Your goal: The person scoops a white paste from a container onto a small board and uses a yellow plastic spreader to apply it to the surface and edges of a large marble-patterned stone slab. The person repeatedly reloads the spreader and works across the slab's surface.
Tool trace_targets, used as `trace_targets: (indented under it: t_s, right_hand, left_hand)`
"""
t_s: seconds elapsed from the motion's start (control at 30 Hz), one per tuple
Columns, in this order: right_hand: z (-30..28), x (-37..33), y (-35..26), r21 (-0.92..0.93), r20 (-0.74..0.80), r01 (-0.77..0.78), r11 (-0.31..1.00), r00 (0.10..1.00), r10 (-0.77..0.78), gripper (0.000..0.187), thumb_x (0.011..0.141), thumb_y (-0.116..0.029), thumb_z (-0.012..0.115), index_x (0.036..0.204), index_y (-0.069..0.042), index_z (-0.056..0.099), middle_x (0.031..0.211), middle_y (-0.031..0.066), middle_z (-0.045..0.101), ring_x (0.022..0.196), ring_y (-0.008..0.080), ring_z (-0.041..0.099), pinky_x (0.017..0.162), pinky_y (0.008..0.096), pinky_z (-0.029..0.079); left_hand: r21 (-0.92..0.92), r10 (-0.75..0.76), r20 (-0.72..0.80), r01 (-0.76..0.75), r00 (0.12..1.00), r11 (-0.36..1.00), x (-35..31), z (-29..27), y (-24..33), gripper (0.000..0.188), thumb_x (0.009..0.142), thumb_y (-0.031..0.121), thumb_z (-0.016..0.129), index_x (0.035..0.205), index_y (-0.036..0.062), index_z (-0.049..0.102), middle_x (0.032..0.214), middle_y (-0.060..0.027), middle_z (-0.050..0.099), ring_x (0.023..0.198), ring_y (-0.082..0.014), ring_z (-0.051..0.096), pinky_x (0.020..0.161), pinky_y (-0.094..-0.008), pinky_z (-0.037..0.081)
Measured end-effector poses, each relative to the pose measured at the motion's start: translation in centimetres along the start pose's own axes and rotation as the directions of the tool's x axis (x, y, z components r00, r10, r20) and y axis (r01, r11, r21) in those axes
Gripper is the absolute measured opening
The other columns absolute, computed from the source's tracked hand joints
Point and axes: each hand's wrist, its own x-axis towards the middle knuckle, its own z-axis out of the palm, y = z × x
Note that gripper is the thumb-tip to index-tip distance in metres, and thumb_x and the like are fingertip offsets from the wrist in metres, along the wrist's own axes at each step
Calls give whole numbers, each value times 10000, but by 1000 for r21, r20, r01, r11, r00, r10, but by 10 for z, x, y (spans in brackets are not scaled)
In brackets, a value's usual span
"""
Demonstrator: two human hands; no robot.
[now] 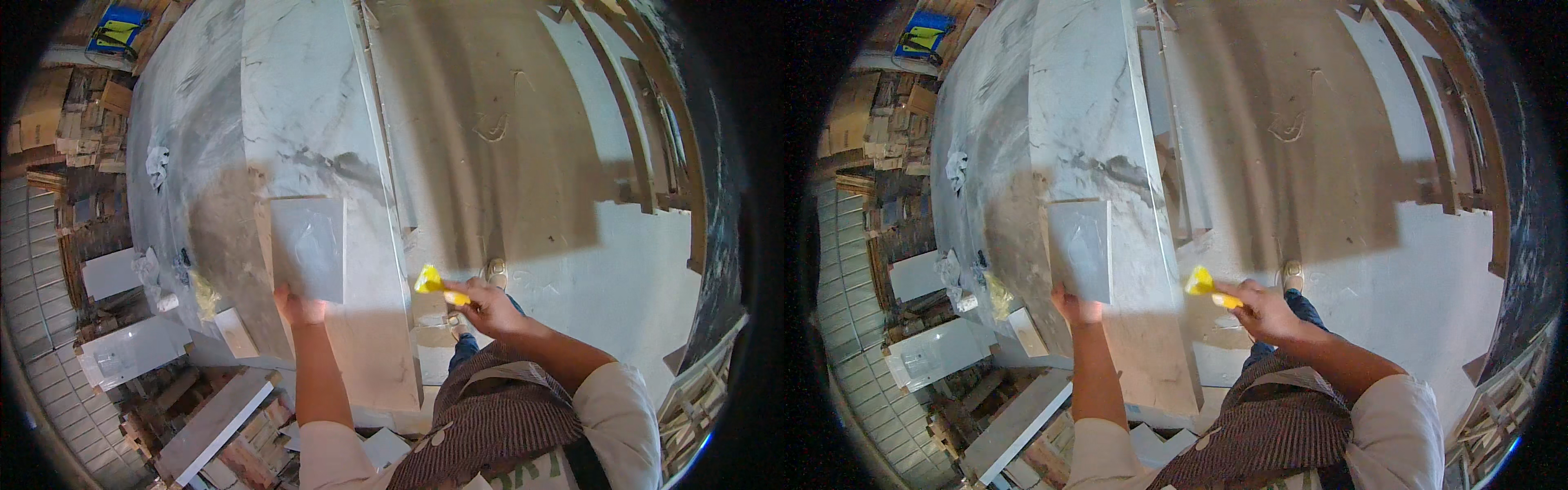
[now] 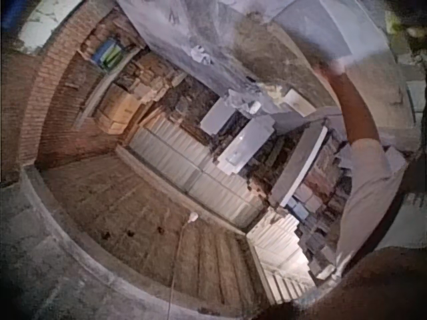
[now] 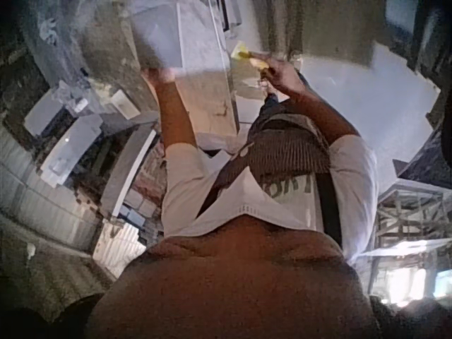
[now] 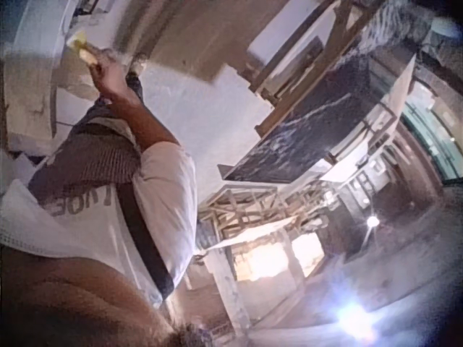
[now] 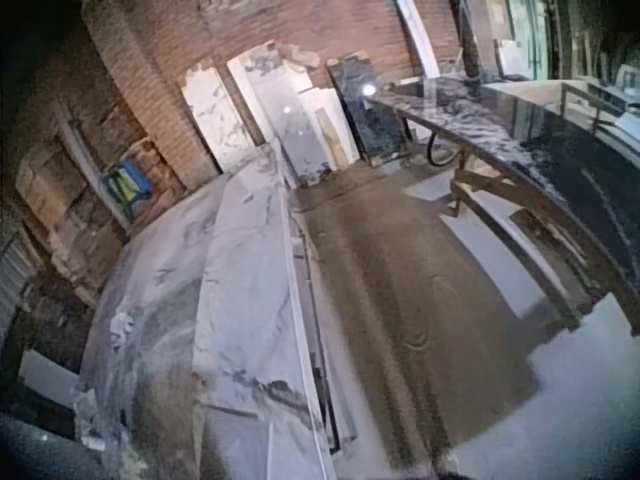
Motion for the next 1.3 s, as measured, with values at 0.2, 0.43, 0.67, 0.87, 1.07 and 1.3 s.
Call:
trace_targets:
  t_s: [0.2, 0.43, 0.67, 0.87, 1.07, 1.3]
  right_hand:
    - [16, 28, -23, 91, -93, 31, 995, 995, -22, 505, 806, 17, 630, 1288, -114, 554, 874, 131, 553, 741, 244, 554, 661, 311, 465]
    - [52, -47, -9, -42, -43, 104, 994, 993, -106, 544, 785, 41, 621, 1285, -168, 570, 863, 121, 564, 773, 276, 580, 690, 337, 492]
    - [24, -76, -18, -131, -130, -20, 991, 991, 3, 517, 806, 29, 623, 1288, -146, 564, 901, 121, 560, 762, 236, 584, 673, 309, 495]
    - [28, -47, -72, 215, -178, -66, 974, 978, 106, 391, 925, -91, 541, 1314, -74, 511, 831, 21, 572, 653, 93, 506, 599, 236, 439]
    - [51, 5, -119, 657, 138, -412, 631, 889, 437, 295, 992, -216, 427, 1243, -73, 486, 736, 4, 526, 526, 47, 382, 464, 192, 300]
    - [58, 32, -125, 708, 79, -380, 595, 880, 468, 250, 979, -264, 459, 1160, -95, 494, 692, 10, 524, 480, 62, 369, 438, 201, 270]
  left_hand:
    - [-218, -119, 22, 121, 993, 968, 2, -9, 0, 727, 745, 247, 632, 1392, 31, 380, 1401, -101, 444, 1258, -303, 427, 1069, -474, 317]
    - [-189, -66, 195, 104, 978, 976, -21, 5, -9, 629, 799, 156, 605, 1380, 32, 399, 1402, -114, 452, 1284, -295, 426, 1072, -492, 342]
    - [-270, -103, 212, 159, 972, 949, -44, 5, -13, 608, 791, 126, 611, 1363, 40, 422, 1370, -116, 489, 1264, -309, 457, 1017, -510, 425]
    - [-374, -198, 326, 319, 924, 871, -43, 2, -14, 563, 863, 135, 492, 1396, 23, 352, 1444, -154, 383, 1312, -387, 372, 1012, -608, 380]
    - [-302, -274, 207, 328, 939, 895, -39, 5, -15, 575, 865, 92, 395, 1421, 4, 280, 1475, -176, 316, 1347, -422, 291, 1052, -647, 292]
    - [-31, -211, 78, 214, 974, 976, -41, 14, -16, 614, 829, 170, 588, 1378, 12, 364, 1410, -187, 412, 1304, -407, 383, 989, -628, 403]
